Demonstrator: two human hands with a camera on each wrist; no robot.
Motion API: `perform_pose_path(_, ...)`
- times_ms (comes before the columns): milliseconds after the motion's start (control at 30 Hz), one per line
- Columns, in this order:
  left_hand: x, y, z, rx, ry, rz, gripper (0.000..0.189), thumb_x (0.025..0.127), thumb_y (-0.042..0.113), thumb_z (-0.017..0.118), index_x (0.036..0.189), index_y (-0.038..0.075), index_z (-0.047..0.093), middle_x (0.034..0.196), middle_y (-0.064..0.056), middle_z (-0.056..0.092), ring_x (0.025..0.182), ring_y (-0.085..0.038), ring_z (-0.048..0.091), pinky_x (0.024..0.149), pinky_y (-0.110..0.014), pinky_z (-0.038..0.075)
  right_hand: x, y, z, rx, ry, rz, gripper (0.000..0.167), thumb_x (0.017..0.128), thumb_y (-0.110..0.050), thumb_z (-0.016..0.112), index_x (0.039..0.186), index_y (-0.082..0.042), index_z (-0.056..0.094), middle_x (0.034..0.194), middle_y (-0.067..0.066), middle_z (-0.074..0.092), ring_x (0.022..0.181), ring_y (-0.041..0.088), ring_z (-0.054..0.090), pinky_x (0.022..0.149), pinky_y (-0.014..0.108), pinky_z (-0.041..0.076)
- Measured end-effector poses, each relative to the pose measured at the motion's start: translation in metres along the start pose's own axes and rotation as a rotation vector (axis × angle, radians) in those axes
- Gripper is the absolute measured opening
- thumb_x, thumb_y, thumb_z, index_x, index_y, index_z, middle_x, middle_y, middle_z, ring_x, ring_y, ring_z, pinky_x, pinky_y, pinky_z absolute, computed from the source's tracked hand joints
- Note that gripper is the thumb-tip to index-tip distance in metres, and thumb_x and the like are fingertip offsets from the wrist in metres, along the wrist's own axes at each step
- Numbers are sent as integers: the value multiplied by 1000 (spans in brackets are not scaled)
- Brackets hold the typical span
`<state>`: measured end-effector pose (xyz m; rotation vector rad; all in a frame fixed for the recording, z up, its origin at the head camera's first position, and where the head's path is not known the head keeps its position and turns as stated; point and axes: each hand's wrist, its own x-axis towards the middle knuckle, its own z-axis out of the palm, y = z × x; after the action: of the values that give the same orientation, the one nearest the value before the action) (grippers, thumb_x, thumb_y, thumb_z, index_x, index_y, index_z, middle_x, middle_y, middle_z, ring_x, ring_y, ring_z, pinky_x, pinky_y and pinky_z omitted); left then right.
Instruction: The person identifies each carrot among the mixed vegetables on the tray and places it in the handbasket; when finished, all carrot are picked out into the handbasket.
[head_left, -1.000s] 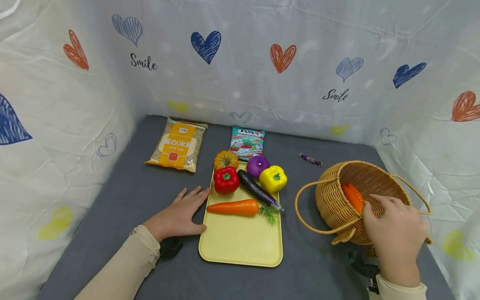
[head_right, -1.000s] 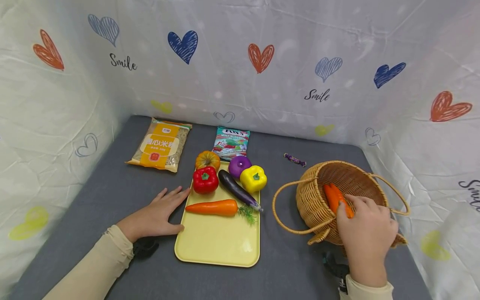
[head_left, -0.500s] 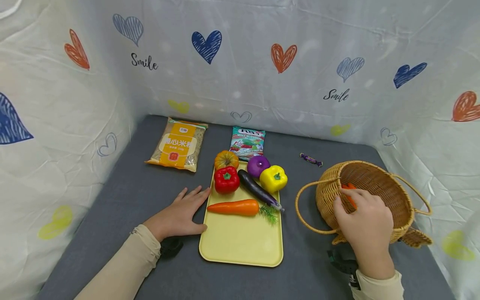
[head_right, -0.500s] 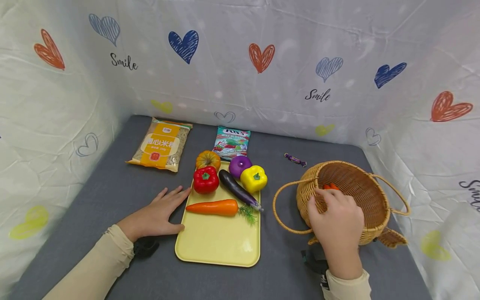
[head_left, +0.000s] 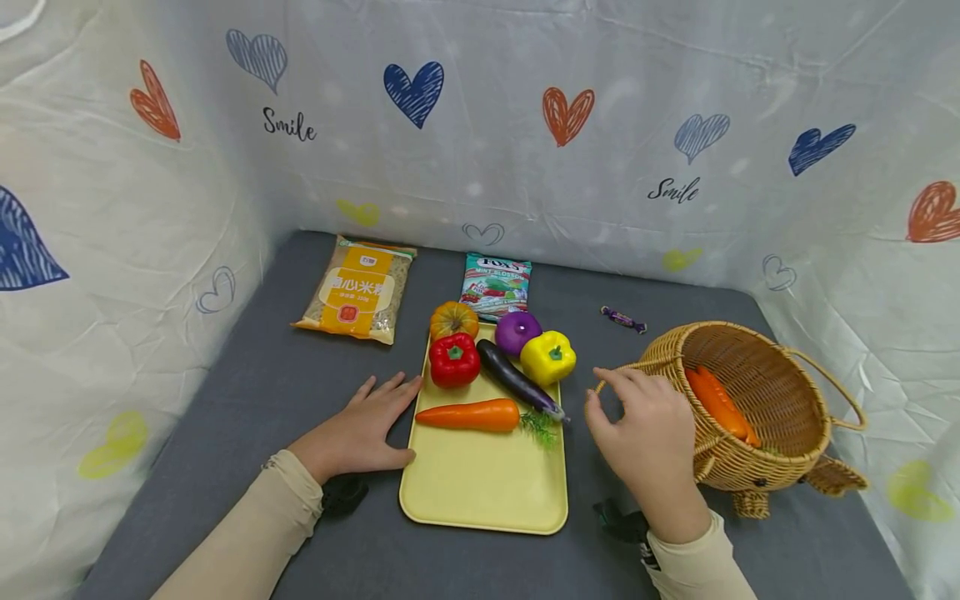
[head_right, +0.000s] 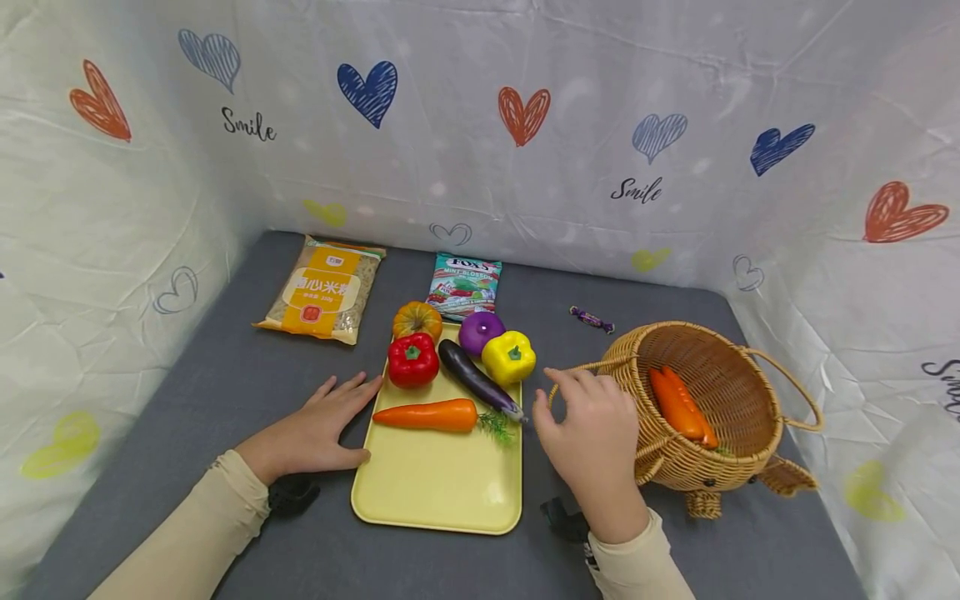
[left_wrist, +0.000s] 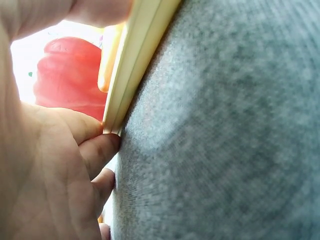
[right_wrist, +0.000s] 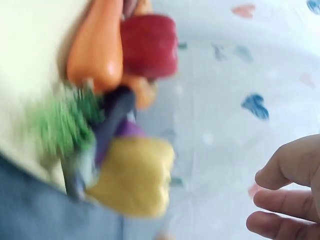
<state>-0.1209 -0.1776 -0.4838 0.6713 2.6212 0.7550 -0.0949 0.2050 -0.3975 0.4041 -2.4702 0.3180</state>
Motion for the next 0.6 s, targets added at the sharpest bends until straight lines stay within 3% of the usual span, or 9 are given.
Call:
perform_pose_path(233, 0, 0, 0, 12, -3, -8, 106, 87, 43, 75, 171, 7, 22, 174, -10, 28, 162, -35, 14, 127, -64, -1, -1, -32, 23, 49, -91, -94, 29, 87, -27, 82, 109, -9, 84, 102, 9, 78, 82, 31, 66, 62, 42, 54)
perform_pose_path(600, 0, 0, 1, 6, -2, 1, 106, 87, 42, 76, 171, 6, 22, 173, -11, 29, 162, -36, 15, 127, -64, -1, -10, -61, 55, 51, -352, -193, 45, 83, -31, 91, 124, -16, 81, 119, 5, 74, 98, 28, 63, 70, 39, 52)
